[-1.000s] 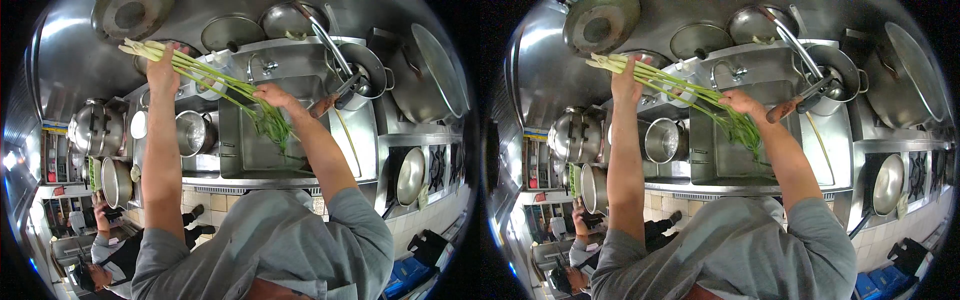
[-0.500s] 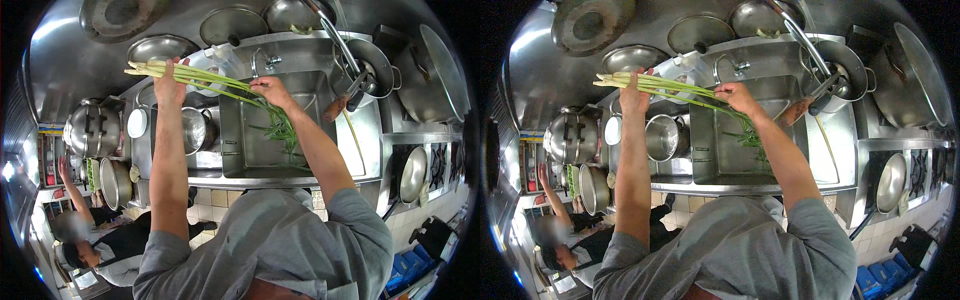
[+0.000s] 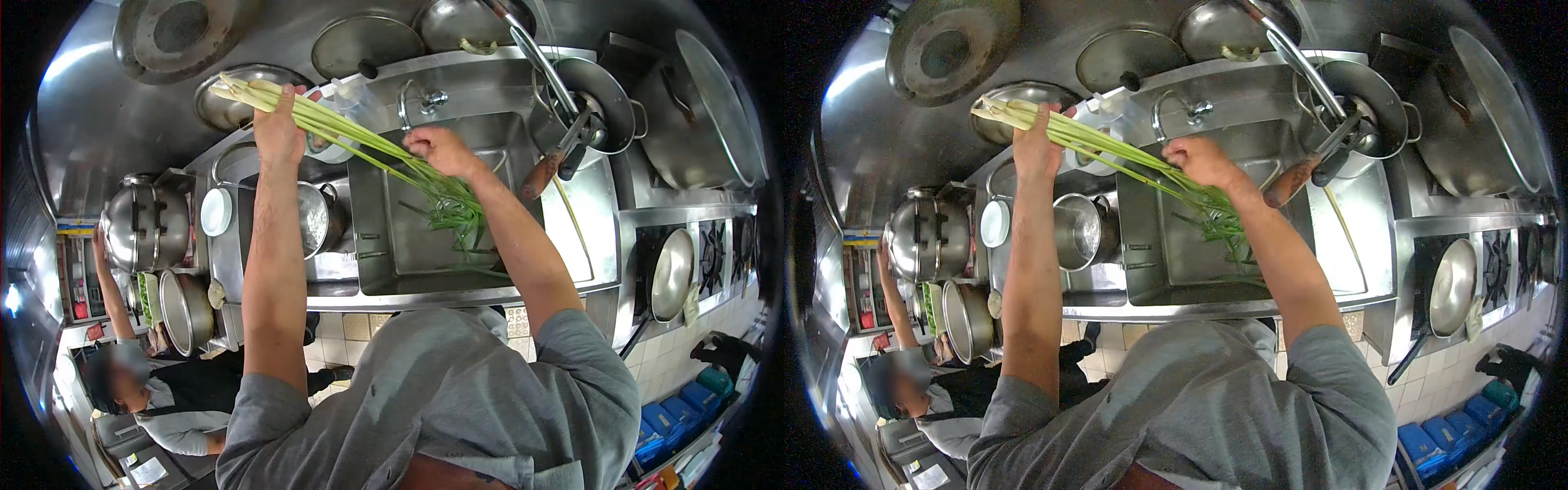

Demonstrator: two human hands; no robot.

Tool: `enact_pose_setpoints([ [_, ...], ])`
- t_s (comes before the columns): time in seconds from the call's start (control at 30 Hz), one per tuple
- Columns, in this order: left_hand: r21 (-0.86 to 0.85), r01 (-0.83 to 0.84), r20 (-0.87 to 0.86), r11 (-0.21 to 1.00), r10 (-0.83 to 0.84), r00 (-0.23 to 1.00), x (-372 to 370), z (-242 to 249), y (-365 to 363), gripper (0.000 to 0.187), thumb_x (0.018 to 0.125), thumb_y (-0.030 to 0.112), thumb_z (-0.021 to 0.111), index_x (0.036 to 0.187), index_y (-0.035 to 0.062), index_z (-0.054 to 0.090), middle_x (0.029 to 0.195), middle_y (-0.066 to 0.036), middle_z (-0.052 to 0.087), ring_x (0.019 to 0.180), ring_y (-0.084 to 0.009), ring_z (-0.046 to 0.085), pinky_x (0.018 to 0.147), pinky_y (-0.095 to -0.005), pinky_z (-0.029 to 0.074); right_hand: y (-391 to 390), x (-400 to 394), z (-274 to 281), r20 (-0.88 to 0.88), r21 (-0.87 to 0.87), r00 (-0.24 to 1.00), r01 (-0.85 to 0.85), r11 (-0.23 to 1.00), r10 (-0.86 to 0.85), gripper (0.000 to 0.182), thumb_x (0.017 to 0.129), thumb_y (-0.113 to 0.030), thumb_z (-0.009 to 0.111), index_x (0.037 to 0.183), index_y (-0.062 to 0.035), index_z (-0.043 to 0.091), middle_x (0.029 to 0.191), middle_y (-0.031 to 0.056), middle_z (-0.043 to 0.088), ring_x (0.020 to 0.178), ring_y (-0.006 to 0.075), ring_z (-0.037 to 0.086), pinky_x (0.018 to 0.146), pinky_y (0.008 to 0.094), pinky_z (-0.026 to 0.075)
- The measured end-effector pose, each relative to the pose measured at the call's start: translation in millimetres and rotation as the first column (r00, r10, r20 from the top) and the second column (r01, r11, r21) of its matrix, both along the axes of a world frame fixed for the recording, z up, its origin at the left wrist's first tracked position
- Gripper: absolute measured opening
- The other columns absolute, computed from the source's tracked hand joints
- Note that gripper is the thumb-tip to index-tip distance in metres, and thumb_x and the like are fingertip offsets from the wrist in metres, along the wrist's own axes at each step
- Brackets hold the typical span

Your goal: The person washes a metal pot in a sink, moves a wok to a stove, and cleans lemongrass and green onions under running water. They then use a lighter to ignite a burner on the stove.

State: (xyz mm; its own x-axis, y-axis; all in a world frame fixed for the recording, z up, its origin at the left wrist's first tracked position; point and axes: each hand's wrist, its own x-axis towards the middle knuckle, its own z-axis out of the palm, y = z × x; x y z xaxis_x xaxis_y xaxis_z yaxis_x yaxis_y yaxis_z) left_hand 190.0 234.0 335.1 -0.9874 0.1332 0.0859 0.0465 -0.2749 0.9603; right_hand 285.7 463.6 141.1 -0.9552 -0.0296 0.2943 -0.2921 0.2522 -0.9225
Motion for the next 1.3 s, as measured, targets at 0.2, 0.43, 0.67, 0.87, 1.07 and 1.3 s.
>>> enact_pose_setpoints([
  [0.2,-0.002,-0.054,-0.035,0.999,0.054,0.998,-1,-6,13,0.027,0.099,0.005,0.055,0.122,0.0053,0.041,0.101,-0.016,0.060,0.094,-0.0373,0.066,0.086,-0.0525,0.060,-3,13,15,0.091,-0.033,0.996,0.028,0.999,-0.024,0.017,0.089,-0.016,0.069,0.100,-0.0037,0.070,0.093,0.0127,0.072,0.087,0.0246,0.070,0.079,0.0366,0.054],
  [0.43,-0.011,-0.160,-0.041,0.987,0.159,0.986,-6,-15,18,0.029,0.099,0.003,0.055,0.124,0.0044,0.040,0.103,-0.016,0.058,0.091,-0.0346,0.066,0.086,-0.0515,0.061,2,15,16,0.020,0.204,0.996,0.080,0.976,-0.086,0.014,0.086,-0.014,0.067,0.095,-0.0038,0.070,0.092,0.0152,0.071,0.083,0.0317,0.068,0.075,0.0382,0.053],
  [0.67,-0.088,-0.112,-0.016,0.990,0.111,0.994,7,-1,23,0.029,0.099,0.002,0.054,0.123,0.0015,0.039,0.102,-0.017,0.058,0.087,-0.0327,0.066,0.083,-0.0497,0.062,0,0,0,0.155,-0.004,0.985,0.076,0.997,-0.075,0.011,0.092,-0.011,0.059,0.094,-0.0050,0.068,0.080,0.0121,0.069,0.073,0.0238,0.065,0.069,0.0361,0.052],
  [0.87,-0.101,-0.103,-0.040,0.989,0.100,0.994,8,-1,21,0.026,0.098,0.003,0.055,0.120,0.0008,0.041,0.100,-0.018,0.059,0.083,-0.0319,0.067,0.082,-0.0489,0.062,6,-7,-2,0.202,-0.238,0.979,0.036,0.971,0.013,0.017,0.098,-0.013,0.055,0.110,-0.0054,0.065,0.079,0.0023,0.066,0.071,0.0117,0.060,0.064,0.0297,0.050],
  [1.07,-0.150,-0.114,-0.081,0.982,0.103,0.991,6,3,15,0.022,0.099,0.005,0.055,0.117,-0.0007,0.043,0.100,-0.018,0.060,0.084,-0.0343,0.069,0.075,-0.0465,0.062,30,6,35,0.449,-0.454,0.846,-0.062,0.889,0.288,0.024,0.100,-0.024,0.057,0.117,-0.0092,0.067,0.086,-0.0018,0.066,0.075,0.0054,0.057,0.066,0.0231,0.046],
  [1.3,-0.250,-0.102,-0.118,0.963,0.075,0.990,14,3,26,0.018,0.099,0.006,0.055,0.114,-0.0006,0.047,0.094,-0.015,0.063,0.076,-0.0305,0.071,0.065,-0.0399,0.059,29,1,32,0.115,-0.122,0.993,-0.025,0.992,0.039,0.026,0.096,-0.028,0.062,0.099,-0.0049,0.073,0.087,0.0047,0.072,0.080,0.0159,0.066,0.071,0.0332,0.050],
])
